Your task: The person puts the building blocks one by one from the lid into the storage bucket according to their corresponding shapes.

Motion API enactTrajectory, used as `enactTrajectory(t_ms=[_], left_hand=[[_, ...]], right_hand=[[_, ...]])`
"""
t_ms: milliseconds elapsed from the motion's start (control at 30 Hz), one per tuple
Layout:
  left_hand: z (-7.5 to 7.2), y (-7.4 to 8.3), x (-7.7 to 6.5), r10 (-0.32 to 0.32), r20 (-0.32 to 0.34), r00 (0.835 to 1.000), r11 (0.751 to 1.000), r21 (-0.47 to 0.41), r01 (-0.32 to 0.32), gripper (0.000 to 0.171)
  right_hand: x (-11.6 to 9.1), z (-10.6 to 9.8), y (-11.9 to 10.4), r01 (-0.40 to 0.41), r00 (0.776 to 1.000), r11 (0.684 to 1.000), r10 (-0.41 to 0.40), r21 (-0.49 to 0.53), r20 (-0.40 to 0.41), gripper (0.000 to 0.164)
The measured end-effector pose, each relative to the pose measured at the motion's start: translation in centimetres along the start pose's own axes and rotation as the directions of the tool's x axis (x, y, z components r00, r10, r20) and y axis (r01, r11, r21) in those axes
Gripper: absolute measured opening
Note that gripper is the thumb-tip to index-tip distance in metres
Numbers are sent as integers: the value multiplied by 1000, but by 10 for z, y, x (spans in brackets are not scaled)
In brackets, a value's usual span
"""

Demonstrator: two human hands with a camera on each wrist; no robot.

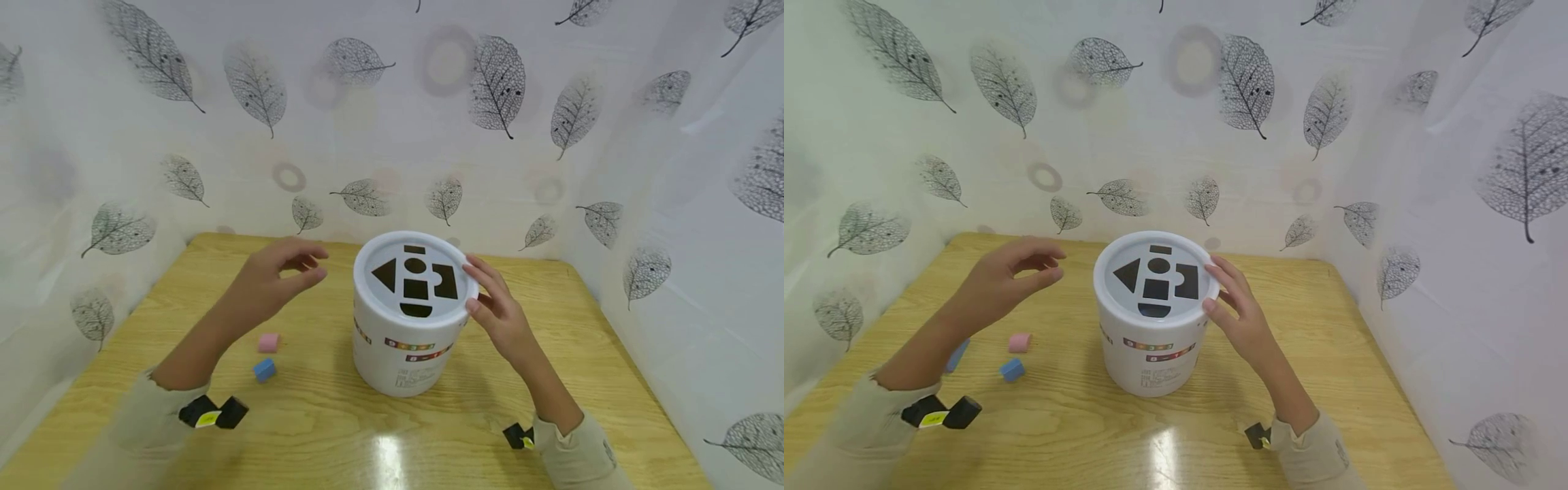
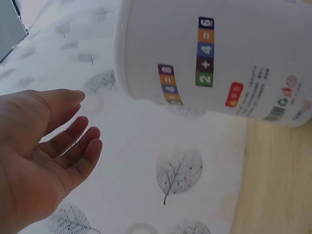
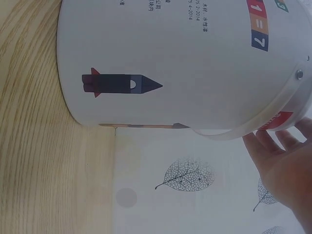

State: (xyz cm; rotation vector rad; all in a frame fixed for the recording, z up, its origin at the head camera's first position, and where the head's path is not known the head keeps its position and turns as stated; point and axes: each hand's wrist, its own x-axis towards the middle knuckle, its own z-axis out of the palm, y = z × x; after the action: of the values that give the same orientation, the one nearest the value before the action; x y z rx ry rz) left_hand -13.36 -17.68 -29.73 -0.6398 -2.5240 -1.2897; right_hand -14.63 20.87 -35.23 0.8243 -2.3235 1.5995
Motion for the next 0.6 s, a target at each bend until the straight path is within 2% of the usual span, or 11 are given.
enactTrajectory(t_ms=[233,433,600], left_hand=[[-24,-34,-28,-96,-56,994,990,102,101,31],[-42,-64,-55,-203,-63,977,969,132,210,39],[-53,-92,-78,-240,-38,970,960,143,243,42]], right_hand=[[0,-2,0,-4,1000,1000,4,-13,-9,52],[0,-1,0,6,1000,1000,-6,3,-5,52],[0,1,1,12,1000,1000,-12,5,-3,52]])
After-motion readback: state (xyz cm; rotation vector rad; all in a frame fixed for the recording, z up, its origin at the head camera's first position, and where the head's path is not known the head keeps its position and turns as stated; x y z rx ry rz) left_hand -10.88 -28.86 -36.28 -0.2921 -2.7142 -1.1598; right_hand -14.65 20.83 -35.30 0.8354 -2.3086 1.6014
